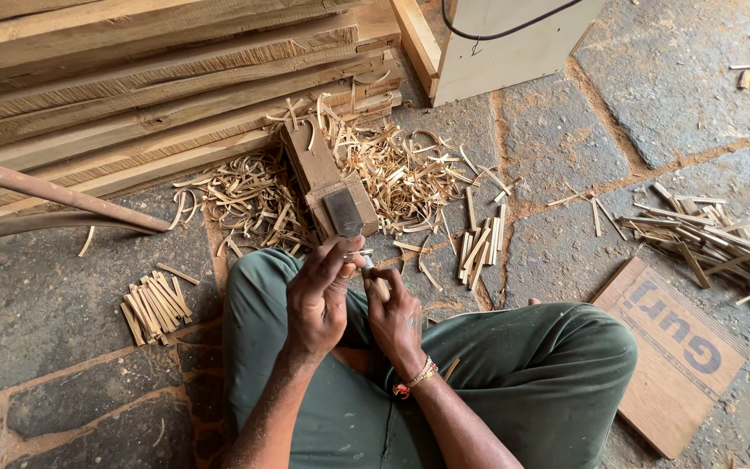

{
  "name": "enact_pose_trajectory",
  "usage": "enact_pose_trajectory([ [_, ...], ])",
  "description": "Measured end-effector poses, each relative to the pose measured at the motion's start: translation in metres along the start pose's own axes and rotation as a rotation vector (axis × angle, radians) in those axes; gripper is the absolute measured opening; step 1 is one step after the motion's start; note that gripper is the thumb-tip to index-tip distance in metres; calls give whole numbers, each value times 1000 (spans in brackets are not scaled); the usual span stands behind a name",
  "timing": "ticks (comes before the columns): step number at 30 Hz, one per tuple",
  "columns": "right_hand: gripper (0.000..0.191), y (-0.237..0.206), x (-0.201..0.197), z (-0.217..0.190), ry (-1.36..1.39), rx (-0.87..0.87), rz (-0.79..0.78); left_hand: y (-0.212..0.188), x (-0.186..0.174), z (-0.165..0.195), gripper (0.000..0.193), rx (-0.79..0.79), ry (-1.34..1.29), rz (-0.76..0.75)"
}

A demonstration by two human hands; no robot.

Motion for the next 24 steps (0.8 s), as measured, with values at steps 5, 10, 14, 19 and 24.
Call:
enact_pose_trajectory([
  [5, 19, 0, 1, 3, -10, 20, -23, -7, 7, -3, 46, -38, -88, -7],
  [10, 19, 1, 3, 7, -19, 50, -56, -10, 6, 0, 37, -103, -119, 16],
  [14, 20, 0, 1, 1, -24, -32, -11, -5, 6, 11, 32, -64, -53, -25],
  [19, 25, 0, 2, 4, -12, -16, -14, 2, 11, 18, 39, -85, -58, -102],
  [24, 26, 0, 1, 3, 6, -13, -32, 4, 12, 21, 39, -120, -82, -110],
])
Point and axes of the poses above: each hand's wrist, its own y-axis towards the middle knuckle, its own x-axis out of the palm, z = x × y, the point moved 9 cm from there along y, towards the middle knuckle, and after that the axes turned 6 degrees about x, right-handed, at the moved point
